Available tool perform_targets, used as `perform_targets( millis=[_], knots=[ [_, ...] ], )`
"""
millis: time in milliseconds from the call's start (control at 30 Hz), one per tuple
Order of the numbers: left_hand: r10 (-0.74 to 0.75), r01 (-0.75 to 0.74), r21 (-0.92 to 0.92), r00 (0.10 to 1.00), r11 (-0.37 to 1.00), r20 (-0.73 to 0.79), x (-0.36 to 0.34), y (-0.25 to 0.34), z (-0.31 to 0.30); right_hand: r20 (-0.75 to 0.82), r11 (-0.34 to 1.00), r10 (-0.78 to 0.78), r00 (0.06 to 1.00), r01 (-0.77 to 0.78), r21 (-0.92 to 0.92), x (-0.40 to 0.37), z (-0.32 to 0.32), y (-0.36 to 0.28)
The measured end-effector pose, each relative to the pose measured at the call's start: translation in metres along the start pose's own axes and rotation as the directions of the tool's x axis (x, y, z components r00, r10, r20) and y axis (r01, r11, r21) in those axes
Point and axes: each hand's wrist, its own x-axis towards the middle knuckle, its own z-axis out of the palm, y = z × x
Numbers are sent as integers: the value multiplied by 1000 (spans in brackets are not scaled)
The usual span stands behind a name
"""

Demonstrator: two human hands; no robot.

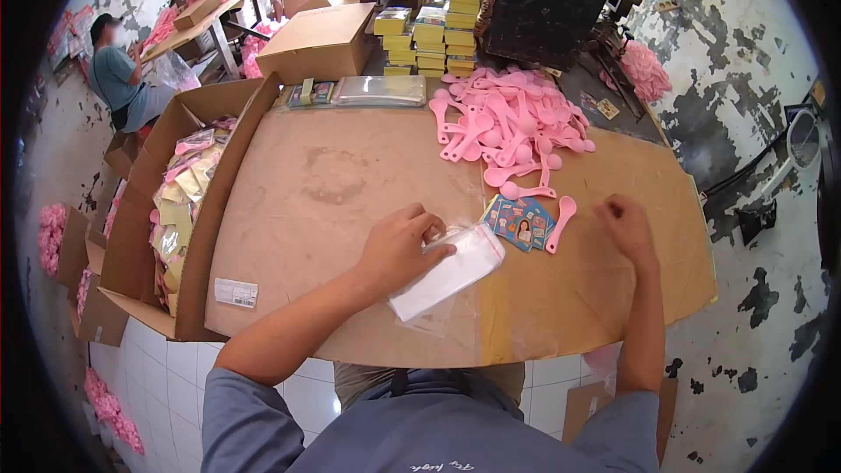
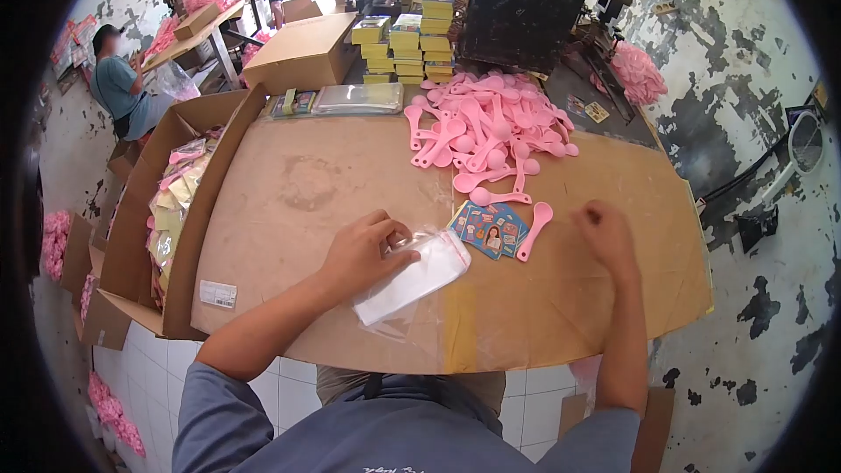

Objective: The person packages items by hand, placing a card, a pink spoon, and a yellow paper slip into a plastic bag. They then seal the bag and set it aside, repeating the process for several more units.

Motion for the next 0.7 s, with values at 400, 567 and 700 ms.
perform_targets(
  millis=[400, 567, 700],
  knots=[
    [-27, -44, -461, 989, 886, -145, 1, -12, -7, 114, 883, -463, 879, 468, -24, -7, 47, -85],
    [-197, 191, -865, 974, 463, 109, 2, -4, -20, 197, 915, -372, 907, 322, 244, 5, 39, -94],
    [-158, 170, -871, 981, 460, 108, 3, 0, -23, 200, 917, -395, 897, 372, 143, 14, 32, -93]
  ],
)
